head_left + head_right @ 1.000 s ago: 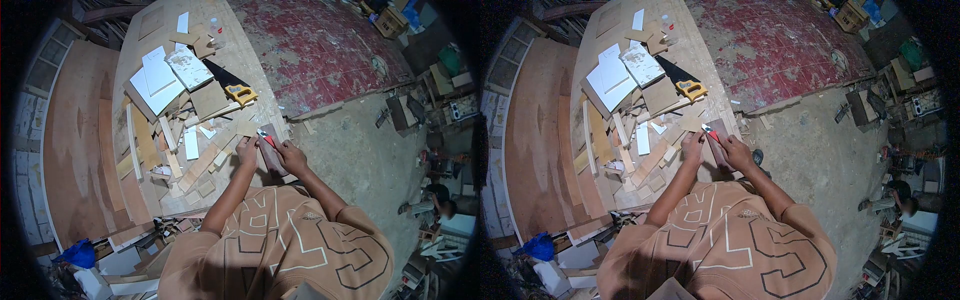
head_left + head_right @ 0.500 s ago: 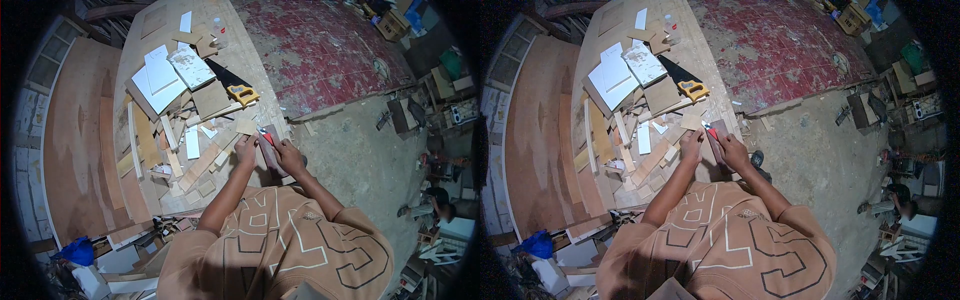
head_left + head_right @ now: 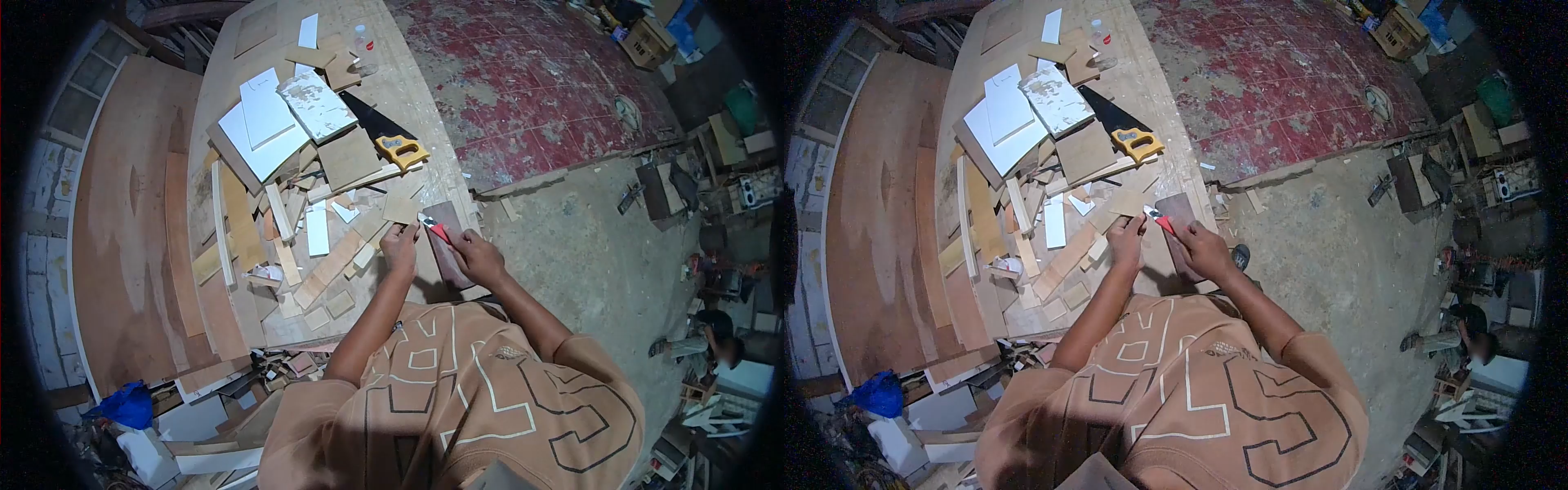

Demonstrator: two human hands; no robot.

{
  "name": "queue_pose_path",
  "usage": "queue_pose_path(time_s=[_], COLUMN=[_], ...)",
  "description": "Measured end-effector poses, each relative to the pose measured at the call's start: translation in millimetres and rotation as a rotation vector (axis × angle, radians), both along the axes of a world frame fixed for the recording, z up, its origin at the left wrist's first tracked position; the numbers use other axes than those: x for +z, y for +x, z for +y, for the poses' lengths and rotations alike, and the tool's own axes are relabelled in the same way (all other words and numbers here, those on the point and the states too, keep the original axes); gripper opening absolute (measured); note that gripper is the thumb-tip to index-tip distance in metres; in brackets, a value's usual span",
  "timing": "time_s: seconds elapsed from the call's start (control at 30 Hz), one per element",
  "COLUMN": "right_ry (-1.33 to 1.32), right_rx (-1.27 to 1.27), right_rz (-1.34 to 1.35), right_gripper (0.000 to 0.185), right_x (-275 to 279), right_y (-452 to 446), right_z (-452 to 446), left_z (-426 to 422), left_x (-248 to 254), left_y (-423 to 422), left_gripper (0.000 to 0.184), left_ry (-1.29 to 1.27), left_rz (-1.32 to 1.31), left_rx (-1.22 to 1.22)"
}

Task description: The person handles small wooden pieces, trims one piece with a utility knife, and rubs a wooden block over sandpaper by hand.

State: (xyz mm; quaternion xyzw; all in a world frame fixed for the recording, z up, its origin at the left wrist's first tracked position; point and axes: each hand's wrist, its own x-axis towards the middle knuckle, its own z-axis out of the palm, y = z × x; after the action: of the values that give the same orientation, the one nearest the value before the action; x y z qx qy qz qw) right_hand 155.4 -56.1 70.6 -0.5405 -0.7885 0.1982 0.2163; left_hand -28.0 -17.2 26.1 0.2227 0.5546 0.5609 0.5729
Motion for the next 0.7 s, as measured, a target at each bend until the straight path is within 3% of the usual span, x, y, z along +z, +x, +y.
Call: queue_pose_path(time_s=[0.7], right_ry=[-0.026], right_rx=[-0.090], right_rz=[0.070], right_gripper=[0.036], right_x=[-2], right_y=[-9], right_z=[-2], left_z=[-1], left_x=[6], left_y=[5], left_gripper=[0.005], left_ry=[0.046], left_rz=[-0.147], left_rx=[0.050])
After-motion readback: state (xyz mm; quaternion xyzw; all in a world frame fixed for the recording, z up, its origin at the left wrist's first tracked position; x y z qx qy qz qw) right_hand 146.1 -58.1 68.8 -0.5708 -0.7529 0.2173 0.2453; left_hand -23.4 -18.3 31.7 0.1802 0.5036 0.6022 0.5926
